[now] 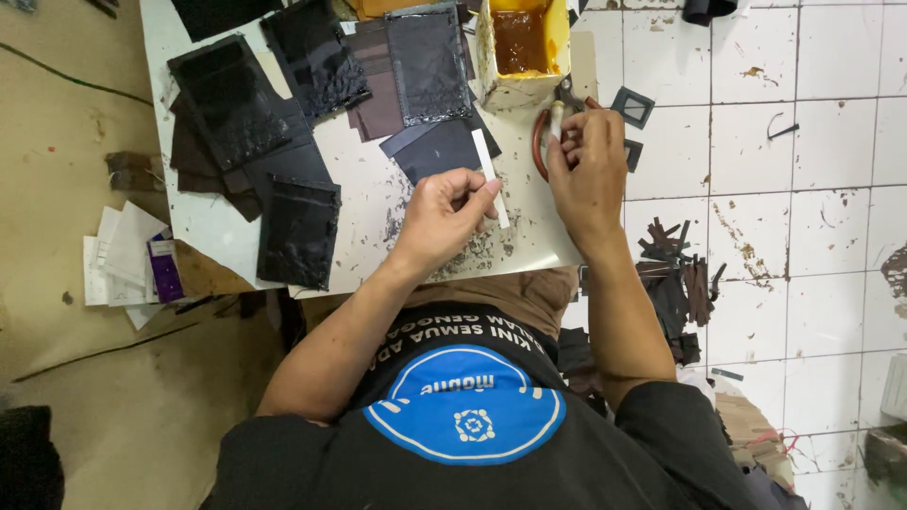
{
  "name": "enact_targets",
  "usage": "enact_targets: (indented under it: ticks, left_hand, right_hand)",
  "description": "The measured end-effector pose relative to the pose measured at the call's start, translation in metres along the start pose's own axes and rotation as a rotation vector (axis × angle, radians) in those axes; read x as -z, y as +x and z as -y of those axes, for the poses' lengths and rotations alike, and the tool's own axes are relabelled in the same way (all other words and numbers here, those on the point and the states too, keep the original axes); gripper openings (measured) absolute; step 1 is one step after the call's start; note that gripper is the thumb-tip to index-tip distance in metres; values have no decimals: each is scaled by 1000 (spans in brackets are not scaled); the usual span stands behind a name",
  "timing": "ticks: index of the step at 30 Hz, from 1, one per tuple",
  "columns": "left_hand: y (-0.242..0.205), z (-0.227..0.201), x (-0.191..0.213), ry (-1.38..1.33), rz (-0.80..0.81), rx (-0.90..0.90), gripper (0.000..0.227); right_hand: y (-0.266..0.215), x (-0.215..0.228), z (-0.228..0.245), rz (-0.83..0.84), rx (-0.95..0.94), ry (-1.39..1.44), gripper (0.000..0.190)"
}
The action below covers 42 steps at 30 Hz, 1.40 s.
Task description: Applying glue to leather strips and assembling them onto a base to create wallet card slots
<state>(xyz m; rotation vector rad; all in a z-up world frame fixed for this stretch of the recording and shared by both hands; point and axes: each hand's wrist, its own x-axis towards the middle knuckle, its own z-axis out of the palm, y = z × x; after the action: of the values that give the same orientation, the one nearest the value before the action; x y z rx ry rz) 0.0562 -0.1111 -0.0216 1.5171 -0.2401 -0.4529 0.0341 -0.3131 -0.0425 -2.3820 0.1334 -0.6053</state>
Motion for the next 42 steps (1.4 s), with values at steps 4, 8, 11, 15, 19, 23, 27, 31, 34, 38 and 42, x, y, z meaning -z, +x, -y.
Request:
enact_targets:
  ticks: [4,8,11,15,19,23,27,31,34,38,42]
  left_hand:
    - [-8,2,8,41,-22,13,23]
    - [-16,-3,12,22,-66,-30,21]
    - [-22,-11,14,6,-52,-48,21]
    - [-30,-18,11,73,-33,-99,19]
    - [-37,-18,13,152,-79,-184,17]
    - [-47,-17,27,138,-101,-190,21]
    - [-46,-12,31,61,-134,-176,21]
    - [-40,-10,40,26,-127,-161,19]
    - [-33,-19,58,65,-102,-182,25]
    - [8,-41,123,384,-113,-398,23]
    - [91,-26,222,858,-302,-466,11]
  right_hand:
    - [-8,5,-11,3,14,54,15]
    - [-21,21,3,-103,90,161,7]
    - [-30,19,9,-121,176,216,11]
    - [-12,21,56,60,383,117,49]
    - [-8,6,70,178,365,227,28]
    - [-14,5,58,71,246,304,24]
    - [-39,-23,27,210,200,392,38]
    - [-39,-12,87,259,147,453,9]
    - [-42,-17,74,210,83,459,4]
    - [-43,-11,57,182,92,330,6]
    - [-50,-9,42,124,247,78,8]
